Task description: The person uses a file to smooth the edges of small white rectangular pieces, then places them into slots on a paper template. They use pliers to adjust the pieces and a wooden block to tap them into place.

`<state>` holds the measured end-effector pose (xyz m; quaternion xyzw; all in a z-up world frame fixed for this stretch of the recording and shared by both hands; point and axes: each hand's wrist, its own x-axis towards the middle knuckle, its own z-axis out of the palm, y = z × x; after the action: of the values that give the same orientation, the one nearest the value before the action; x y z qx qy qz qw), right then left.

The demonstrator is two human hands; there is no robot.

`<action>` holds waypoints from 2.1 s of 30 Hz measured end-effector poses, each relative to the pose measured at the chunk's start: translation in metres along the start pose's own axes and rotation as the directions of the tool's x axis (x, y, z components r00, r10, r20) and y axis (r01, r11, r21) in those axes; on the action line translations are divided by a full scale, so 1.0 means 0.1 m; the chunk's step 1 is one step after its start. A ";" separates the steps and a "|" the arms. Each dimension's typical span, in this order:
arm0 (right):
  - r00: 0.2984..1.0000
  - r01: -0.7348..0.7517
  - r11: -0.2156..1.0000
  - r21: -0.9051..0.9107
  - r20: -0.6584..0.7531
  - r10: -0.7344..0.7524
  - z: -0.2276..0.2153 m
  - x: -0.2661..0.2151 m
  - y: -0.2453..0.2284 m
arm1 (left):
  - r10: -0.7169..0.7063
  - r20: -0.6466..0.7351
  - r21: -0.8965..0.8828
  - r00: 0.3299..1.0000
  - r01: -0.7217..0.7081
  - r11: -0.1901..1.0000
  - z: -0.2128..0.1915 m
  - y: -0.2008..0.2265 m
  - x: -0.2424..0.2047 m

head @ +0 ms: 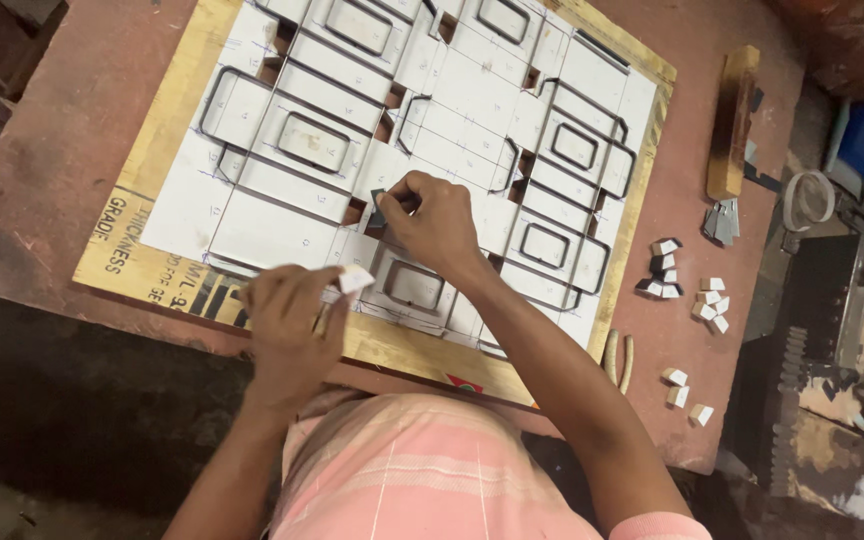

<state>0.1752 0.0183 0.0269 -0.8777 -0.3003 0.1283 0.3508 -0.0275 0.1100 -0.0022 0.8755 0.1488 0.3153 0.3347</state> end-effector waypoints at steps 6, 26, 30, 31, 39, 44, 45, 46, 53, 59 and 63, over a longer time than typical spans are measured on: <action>0.999 -0.054 0.997 -0.060 0.003 0.054 0.17 -0.01 -0.04 | 0.051 0.015 0.232 0.999 -0.053 0.971 -0.20 -0.33 0.15; 0.994 -0.091 0.934 -0.346 0.030 0.108 0.40 0.02 -0.22 | 0.023 0.018 0.300 1.000 -0.028 0.953 -0.19 -0.32 0.19; 0.988 -0.098 0.918 -0.384 0.070 0.134 0.17 -0.02 -0.33 | 0.027 0.003 0.292 1.000 -0.027 0.956 -0.19 -0.33 0.22; 0.988 -0.100 0.922 -0.374 0.075 0.137 0.10 -0.04 -0.35 | 0.034 -0.002 0.295 0.999 -0.032 0.955 -0.20 -0.33 0.21; 0.964 0.237 0.968 -0.080 0.142 -0.224 -0.11 -0.22 -0.33 | -0.015 -0.006 0.380 1.000 0.016 0.925 -0.12 -0.23 0.25; 0.996 -0.031 0.999 0.026 0.084 0.029 -0.46 -0.66 -0.04 | -0.161 0.020 -0.149 0.987 0.162 0.976 -0.04 -0.14 0.33; 0.998 -0.043 0.998 0.036 0.052 0.041 -0.53 -0.76 0.05 | -0.129 0.011 -0.160 0.992 0.129 0.979 -0.02 -0.13 0.37; 0.998 -0.063 0.997 0.050 0.033 0.061 -0.59 -0.85 0.14 | -0.098 0.002 -0.172 0.995 0.096 0.980 0.01 -0.12 0.42; 0.960 -0.260 0.958 0.124 -0.077 0.270 -0.91 -1.44 0.53 | -0.073 0.202 -0.188 0.977 0.112 0.976 0.20 -0.05 0.82; 0.920 -0.330 0.934 0.138 -0.173 0.350 -1.11 -1.88 0.77 | -0.145 0.351 -0.049 0.925 0.173 0.984 0.25 -0.01 0.93; 0.902 -0.335 0.931 0.147 -0.237 0.362 -1.19 -2.08 0.93 | -0.028 0.330 0.085 0.944 0.000 0.996 0.29 0.01 0.92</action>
<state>0.1046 -0.2276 0.0515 -0.9071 -0.0827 0.0881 0.4032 0.0612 0.1385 0.0228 0.9281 0.1100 0.1551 0.3200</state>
